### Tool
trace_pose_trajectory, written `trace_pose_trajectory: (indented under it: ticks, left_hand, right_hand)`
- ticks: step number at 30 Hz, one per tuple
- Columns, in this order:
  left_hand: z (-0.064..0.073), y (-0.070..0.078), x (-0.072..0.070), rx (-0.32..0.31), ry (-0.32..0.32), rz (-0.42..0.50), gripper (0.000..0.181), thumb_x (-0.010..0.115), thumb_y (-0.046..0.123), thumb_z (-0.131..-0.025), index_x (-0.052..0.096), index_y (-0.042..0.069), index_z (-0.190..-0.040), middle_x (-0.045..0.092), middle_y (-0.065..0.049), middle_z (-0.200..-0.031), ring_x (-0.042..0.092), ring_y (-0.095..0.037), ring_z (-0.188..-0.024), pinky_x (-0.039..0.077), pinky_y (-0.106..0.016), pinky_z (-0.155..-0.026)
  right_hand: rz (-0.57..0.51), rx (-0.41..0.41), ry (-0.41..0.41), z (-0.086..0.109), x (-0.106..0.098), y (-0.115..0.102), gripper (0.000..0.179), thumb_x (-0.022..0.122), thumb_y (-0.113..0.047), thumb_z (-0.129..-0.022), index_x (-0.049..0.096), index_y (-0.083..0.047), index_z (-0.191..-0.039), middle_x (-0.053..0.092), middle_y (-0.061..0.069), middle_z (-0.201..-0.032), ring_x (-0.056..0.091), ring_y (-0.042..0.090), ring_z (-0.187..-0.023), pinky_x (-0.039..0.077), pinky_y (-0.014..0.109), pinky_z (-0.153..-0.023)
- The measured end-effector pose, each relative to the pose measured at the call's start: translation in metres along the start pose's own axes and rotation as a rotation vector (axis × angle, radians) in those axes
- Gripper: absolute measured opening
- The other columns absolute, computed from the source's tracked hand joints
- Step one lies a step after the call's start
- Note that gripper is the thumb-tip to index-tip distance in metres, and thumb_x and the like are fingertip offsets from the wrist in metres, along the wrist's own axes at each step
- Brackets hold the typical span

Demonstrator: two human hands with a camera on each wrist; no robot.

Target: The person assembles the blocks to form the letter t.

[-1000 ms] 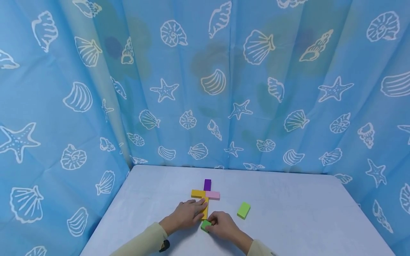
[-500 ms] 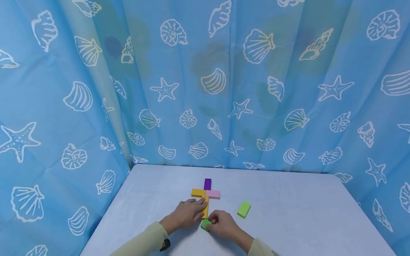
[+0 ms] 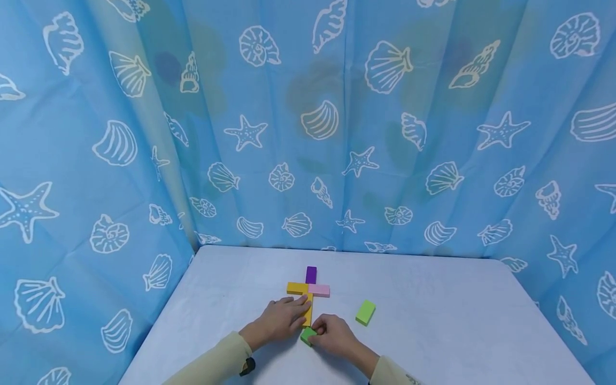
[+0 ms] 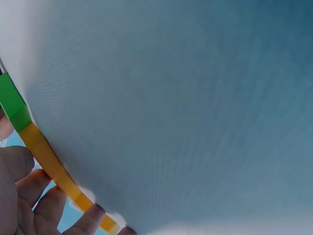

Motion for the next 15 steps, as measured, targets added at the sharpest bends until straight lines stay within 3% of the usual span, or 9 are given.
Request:
trace_pose_trajectory:
  ticks: [8,15]
  left_hand:
    - [-0.0005,-0.0005,0.0024,0.001,-0.008,0.007,0.05,0.052,0.046,-0.1,0.047,0.033,-0.147,0.04,0.014,-0.156,0.046,-0.027,-0.139,0.041,-0.064,-0.105]
    - [-0.0005,-0.0009,0.0011,0.002,-0.008,0.007,0.049,0.052,0.046,-0.1,0.046,0.034,-0.148,0.039,0.014,-0.157,0.046,-0.028,-0.139,0.041,-0.063,-0.105]
  right_hand:
    - [-0.009,0.003,-0.009,-0.0002,-0.0002,0.0031,0.02,0.079,-0.018,-0.083,0.068,-0.008,-0.096,0.06,-0.001,-0.081,0.052,0.013,-0.073,0.044,0.023,-0.061]
    - [-0.124,0.002,-0.084,0.0031,-0.0063,0.0042,0.031,0.077,-0.025,-0.086,0.067,-0.005,-0.108,0.063,0.002,-0.09,0.056,0.015,-0.079,0.05,0.028,-0.063]
Point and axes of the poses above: each hand's wrist, its own z-axis away from the middle knuckle, its own x-axis out of the palm, y = z × x, the point moved 9 cm from there along -z, towards the middle knuckle
